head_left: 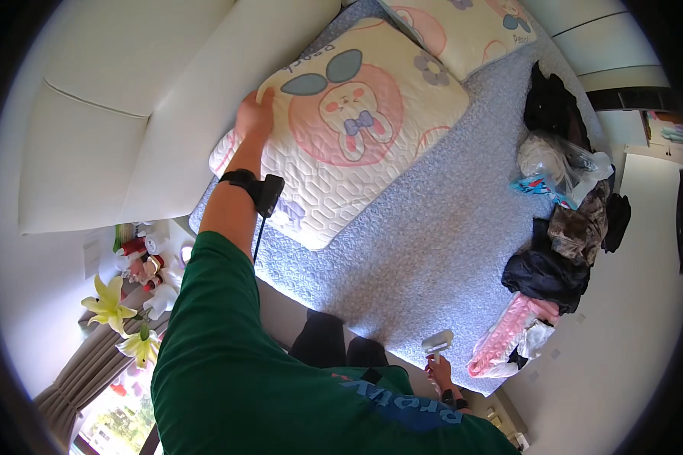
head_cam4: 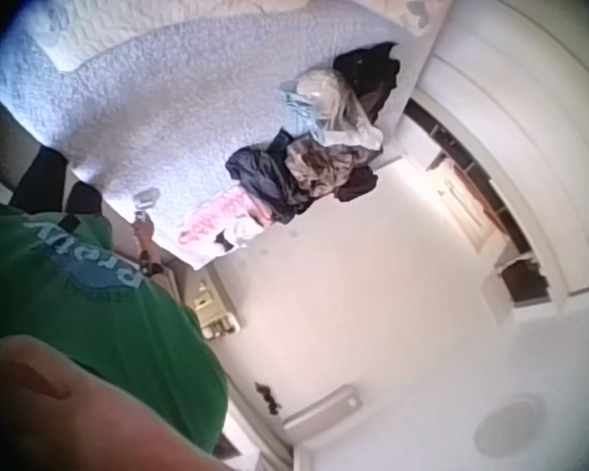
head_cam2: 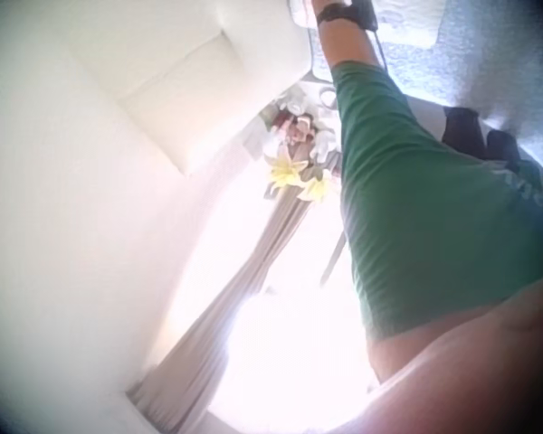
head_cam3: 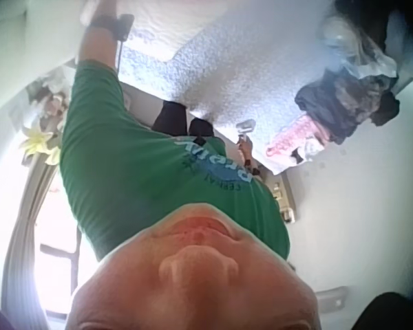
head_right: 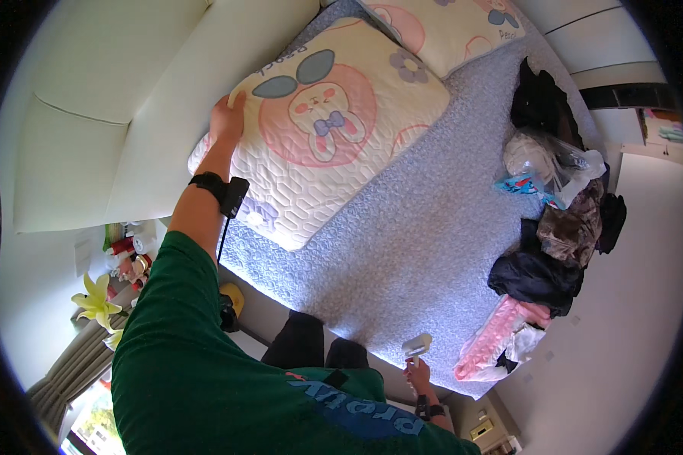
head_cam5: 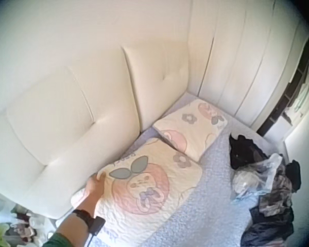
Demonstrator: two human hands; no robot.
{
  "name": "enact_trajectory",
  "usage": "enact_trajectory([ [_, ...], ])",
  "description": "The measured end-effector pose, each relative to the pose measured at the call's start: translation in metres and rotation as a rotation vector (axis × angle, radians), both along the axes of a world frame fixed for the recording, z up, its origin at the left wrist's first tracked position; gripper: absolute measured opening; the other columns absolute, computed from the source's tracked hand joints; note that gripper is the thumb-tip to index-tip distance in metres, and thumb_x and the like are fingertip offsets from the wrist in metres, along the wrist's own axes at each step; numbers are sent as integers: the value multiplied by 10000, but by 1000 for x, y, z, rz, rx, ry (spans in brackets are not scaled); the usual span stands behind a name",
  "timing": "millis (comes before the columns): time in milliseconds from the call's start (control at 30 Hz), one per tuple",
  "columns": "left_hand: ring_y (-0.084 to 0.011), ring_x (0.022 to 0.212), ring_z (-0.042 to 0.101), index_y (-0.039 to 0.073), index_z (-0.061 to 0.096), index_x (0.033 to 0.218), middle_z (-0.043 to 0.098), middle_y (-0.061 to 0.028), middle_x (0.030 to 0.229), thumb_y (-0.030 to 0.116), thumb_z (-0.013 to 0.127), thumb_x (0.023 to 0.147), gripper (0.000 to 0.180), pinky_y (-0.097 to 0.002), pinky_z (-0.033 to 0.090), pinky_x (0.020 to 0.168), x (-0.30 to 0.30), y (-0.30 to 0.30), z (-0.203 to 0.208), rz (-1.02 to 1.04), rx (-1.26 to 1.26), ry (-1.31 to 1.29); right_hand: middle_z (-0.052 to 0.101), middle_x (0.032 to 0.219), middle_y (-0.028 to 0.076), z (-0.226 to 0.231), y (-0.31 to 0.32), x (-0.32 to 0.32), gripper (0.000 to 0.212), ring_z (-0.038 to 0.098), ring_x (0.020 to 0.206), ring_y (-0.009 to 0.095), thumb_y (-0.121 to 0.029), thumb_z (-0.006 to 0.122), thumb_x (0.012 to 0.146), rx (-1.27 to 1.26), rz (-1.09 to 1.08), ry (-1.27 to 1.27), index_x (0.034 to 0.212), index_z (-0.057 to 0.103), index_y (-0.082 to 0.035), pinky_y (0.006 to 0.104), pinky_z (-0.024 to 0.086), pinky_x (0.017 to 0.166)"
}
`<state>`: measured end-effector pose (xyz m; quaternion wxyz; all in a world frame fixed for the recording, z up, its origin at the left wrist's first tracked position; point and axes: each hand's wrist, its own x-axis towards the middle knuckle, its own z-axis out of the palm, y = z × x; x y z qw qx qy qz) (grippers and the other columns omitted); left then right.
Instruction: The recorder cleans and tidies pillows on a bed, including putting on covers and using a lint roller.
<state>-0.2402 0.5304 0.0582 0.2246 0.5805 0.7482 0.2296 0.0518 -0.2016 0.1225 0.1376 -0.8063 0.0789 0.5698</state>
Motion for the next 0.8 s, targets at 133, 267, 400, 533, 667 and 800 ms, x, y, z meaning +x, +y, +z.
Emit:
enact_trajectory([
  [133, -355, 935, 603, 139, 596, 1104, 646, -130, 999, 508, 472, 842, 469, -475, 461, 795, -16, -18, -15, 135, 14, 209, 577, 604, 38, 1, -10, 4, 122, 484, 447, 83, -131, 567, 844, 42, 13, -44, 941, 608, -68, 229, 386, 388],
  [267, -341, 999, 583, 101, 584, 1080, 625, -148, 1052, 478, 479, 853, 452, -492, 457, 788, -2, -32, 4, 240, -66, 141, 573, 612, 39, 19, -24, -5, 122, 464, 438, 84, -114, 552, 834, 47, -13, -109, 927, 607, -57, 234, 371, 381],
  [400, -352, 1132, 500, 54, 488, 1186, 532, -158, 1220, 456, 482, 867, 513, -546, 417, 846, -31, -31, -32, 356, -63, 212, 527, 576, 28, 30, -61, -23, 116, 458, 431, 81, -118, 546, 825, 35, -215, -66, 914, 563, -46, 236, 362, 357],
  [533, -486, 1297, 187, 189, 241, 1419, 183, -189, 1459, 498, 488, 847, 696, -700, 268, 909, 17, -125, -61, -650, -35, 725, 517, 568, 26, 26, -121, -51, 97, 450, 399, 86, -121, 538, 830, 40, -295, -108, 898, 552, -53, 224, 343, 324],
  [667, -540, 1302, 87, 240, 210, 1435, 97, -281, 1455, 482, 534, 818, 738, -712, 106, 970, 15, -278, -75, -889, 10, 666, 566, 605, 51, 26, -178, -85, 142, 582, 519, 136, -126, 540, 822, 145, -116, -224, 892, 604, -20, 298, 477, 474],
  [800, -485, 1321, 146, 251, 418, 1336, 88, -221, 1480, 534, 672, 697, 744, -639, 283, 975, -64, -367, -109, -1337, -767, 952, 545, 591, 35, 52, -196, -109, 148, 543, 491, 119, -158, 537, 845, 193, -4, -350, 875, 598, -27, 267, 418, 444],
])
